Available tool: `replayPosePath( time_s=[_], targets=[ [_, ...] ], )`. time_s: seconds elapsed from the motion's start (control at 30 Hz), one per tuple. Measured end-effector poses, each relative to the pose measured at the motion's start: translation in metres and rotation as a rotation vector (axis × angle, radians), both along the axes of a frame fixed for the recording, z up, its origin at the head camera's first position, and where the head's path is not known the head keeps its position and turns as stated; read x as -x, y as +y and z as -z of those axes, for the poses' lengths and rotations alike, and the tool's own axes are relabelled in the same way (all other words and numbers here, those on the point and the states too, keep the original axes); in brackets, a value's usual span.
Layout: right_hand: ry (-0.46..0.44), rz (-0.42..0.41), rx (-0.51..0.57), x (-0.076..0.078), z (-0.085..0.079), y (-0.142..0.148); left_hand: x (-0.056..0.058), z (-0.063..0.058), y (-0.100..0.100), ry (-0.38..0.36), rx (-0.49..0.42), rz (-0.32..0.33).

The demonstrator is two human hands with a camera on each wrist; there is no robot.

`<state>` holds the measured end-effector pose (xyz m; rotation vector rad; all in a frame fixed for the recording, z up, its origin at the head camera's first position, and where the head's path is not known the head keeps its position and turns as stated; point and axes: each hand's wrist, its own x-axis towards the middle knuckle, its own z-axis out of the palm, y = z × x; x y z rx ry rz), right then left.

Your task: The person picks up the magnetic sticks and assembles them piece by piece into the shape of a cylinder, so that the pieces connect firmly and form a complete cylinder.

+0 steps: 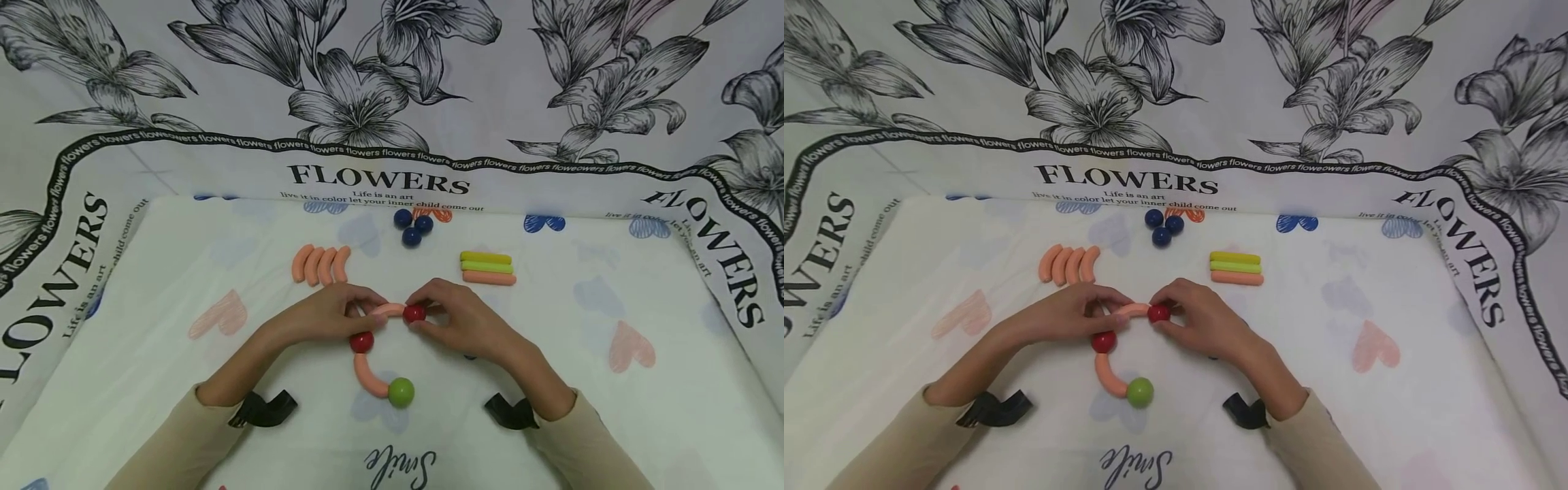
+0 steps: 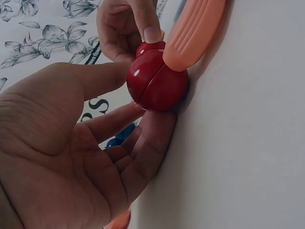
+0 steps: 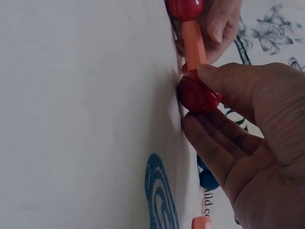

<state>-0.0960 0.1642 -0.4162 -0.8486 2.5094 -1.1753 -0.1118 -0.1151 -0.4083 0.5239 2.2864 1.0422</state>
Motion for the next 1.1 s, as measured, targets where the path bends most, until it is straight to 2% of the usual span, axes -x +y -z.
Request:
replayPosePath(
  time_s=[0.13, 0.33, 0.57, 0.7, 0.9, 1.0, 1.1],
  targets=[
    [0.003, -0.001, 0.018, 0.001, 0.0, -0.002, -0.001, -0.002, 0.001, 0.01, -0.011, -0.013],
    [0.009, -0.002, 0.04, 0.001, -0.001, -0.003, 0.0, -0.004, 0.003, 0.027, 0.02, -0.045],
    [0.02, -0.01, 0.064, 0.0, 0.0, -0.007, -0.003, -0.004, 0.0, 0.031, 0.023, -0.044],
    [0.014, -0.002, 0.028, -0.002, -0.002, -0.007, -0.005, -0.005, 0.0, 0.032, 0.039, -0.052],
    [0.052, 0.049, -0.081, -0.009, -0.019, -0.005, -0.007, -0.006, -0.004, 0.025, 0.046, -0.094],
    [0.046, 0.008, -0.09, -0.017, -0.032, -0.008, -0.011, -0.006, -0.008, -0.001, 0.042, -0.145],
    [0.016, -0.073, -0.123, -0.025, -0.041, -0.011, -0.016, -0.006, -0.011, -0.018, 0.046, -0.187]
  ],
)
